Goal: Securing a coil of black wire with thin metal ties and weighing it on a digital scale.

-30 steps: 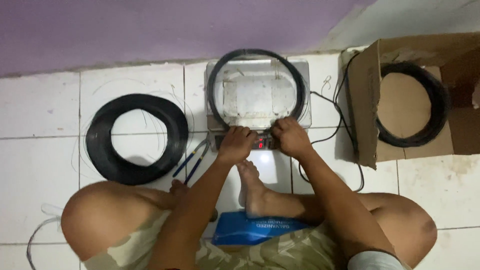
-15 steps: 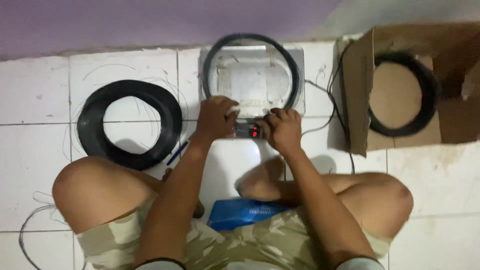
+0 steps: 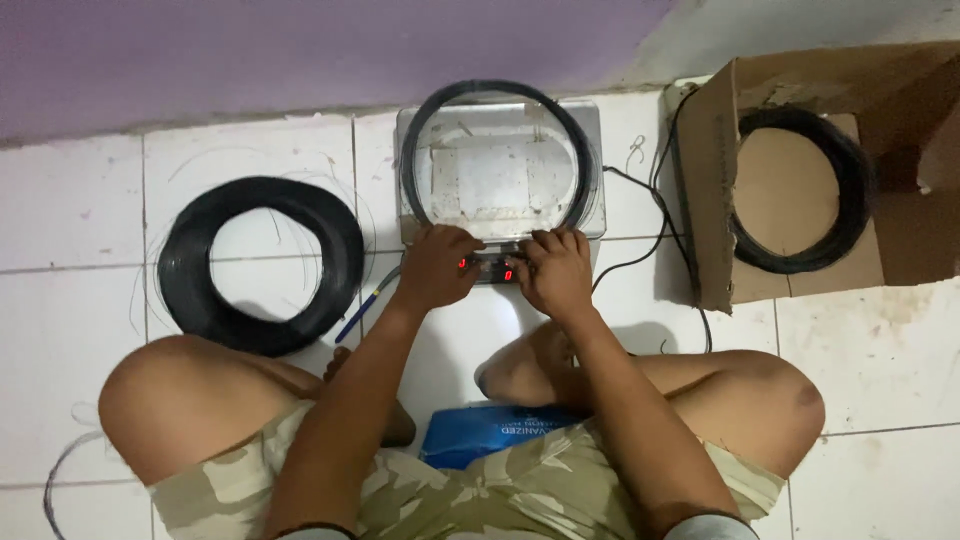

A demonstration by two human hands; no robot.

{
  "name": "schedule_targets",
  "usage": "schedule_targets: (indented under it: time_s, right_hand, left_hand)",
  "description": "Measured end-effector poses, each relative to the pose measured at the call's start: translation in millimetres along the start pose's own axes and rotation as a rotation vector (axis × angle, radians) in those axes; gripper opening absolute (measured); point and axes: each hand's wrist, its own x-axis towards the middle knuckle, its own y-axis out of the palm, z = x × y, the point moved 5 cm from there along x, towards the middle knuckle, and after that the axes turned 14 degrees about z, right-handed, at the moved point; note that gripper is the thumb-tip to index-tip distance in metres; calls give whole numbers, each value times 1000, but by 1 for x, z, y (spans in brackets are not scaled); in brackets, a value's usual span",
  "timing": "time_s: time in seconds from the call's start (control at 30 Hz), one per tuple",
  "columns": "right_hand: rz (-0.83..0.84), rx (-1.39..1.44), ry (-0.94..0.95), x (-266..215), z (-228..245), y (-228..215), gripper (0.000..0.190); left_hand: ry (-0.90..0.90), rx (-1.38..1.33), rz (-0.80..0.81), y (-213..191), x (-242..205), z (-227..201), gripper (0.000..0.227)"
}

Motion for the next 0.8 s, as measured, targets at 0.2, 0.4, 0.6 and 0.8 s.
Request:
schedule_targets:
  time_s: [0.2, 0.4, 0.6, 0.8]
  right_hand:
    - [15, -21, 20, -3, 6, -6, 26]
    - [91, -73, 26, -2, 9, -7, 30]
    - [131, -91, -125, -3, 22, -31, 38]
    - [476, 108, -266, 18, -21, -5, 26]
  left_hand:
    - [13, -29, 48, -5, -1, -8, 30]
    - [16, 193, 94, 62, 10, 16, 22]
    - [129, 295, 111, 39, 14, -10, 21]
    - [25, -9, 578, -34, 13, -48, 29]
